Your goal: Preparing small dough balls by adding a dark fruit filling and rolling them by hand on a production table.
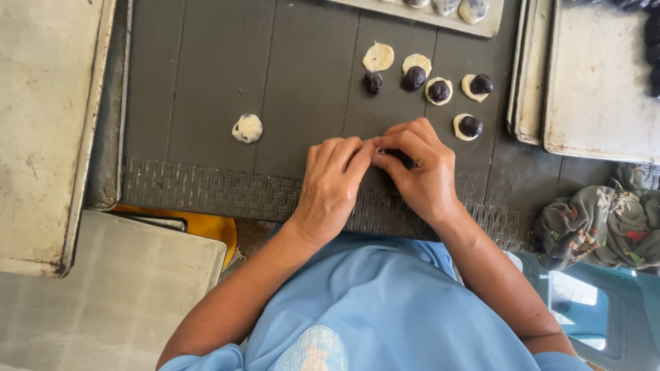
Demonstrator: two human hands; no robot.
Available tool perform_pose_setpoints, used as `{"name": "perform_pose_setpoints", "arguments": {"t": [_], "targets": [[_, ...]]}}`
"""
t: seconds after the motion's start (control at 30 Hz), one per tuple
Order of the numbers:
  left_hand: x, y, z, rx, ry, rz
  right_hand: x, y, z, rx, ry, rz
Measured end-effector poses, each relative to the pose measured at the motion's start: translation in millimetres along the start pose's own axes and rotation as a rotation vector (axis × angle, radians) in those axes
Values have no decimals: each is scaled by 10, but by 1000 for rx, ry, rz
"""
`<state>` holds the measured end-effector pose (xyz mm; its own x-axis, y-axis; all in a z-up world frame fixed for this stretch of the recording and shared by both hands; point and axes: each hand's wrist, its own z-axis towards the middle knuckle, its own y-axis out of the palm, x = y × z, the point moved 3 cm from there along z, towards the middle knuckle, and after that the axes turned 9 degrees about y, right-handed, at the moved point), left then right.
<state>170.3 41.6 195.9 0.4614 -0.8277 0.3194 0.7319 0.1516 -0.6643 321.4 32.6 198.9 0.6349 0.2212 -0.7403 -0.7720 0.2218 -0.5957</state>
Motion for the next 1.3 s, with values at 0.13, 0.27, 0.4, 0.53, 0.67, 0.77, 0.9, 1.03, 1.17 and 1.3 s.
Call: {"name": "perform_pose_setpoints", "arguments": {"t": [0.13,0.27,0.4,0.53,0.67,0.77,0.9,1.03,1.17,1.3], "targets": [[13,-75,-19,-28,-40,40,-33,6,0,41,-20,39],[-75,-76,-89,-35,-109,26,-41,-101,14,-8,47,89],[-79,4,-53,22,-102,-64,40,-37,-22,39,70,58],[-117,-106,14,24,-140,-175,-7,-78,205,-12,-41,14],[-250,-434,57,-42,-274,-139,-145,119,542,-200,-116,-447],[-297,-559,14,6,-332,-98,-69,489,567,-300,-207,-844],[-257,-353,3,-95,-315,-31,-2,446,661,-380,-140,-811],[-159,-56,97,-220,-150,58,-25,-32,859,-273,-63,-370],[-300,-16,434,-154,-94,0,305,-392,1020,-129,50,-200],[-672,334,750,-58,-66,106,612,-223,1147,-84,8,-256]]}}
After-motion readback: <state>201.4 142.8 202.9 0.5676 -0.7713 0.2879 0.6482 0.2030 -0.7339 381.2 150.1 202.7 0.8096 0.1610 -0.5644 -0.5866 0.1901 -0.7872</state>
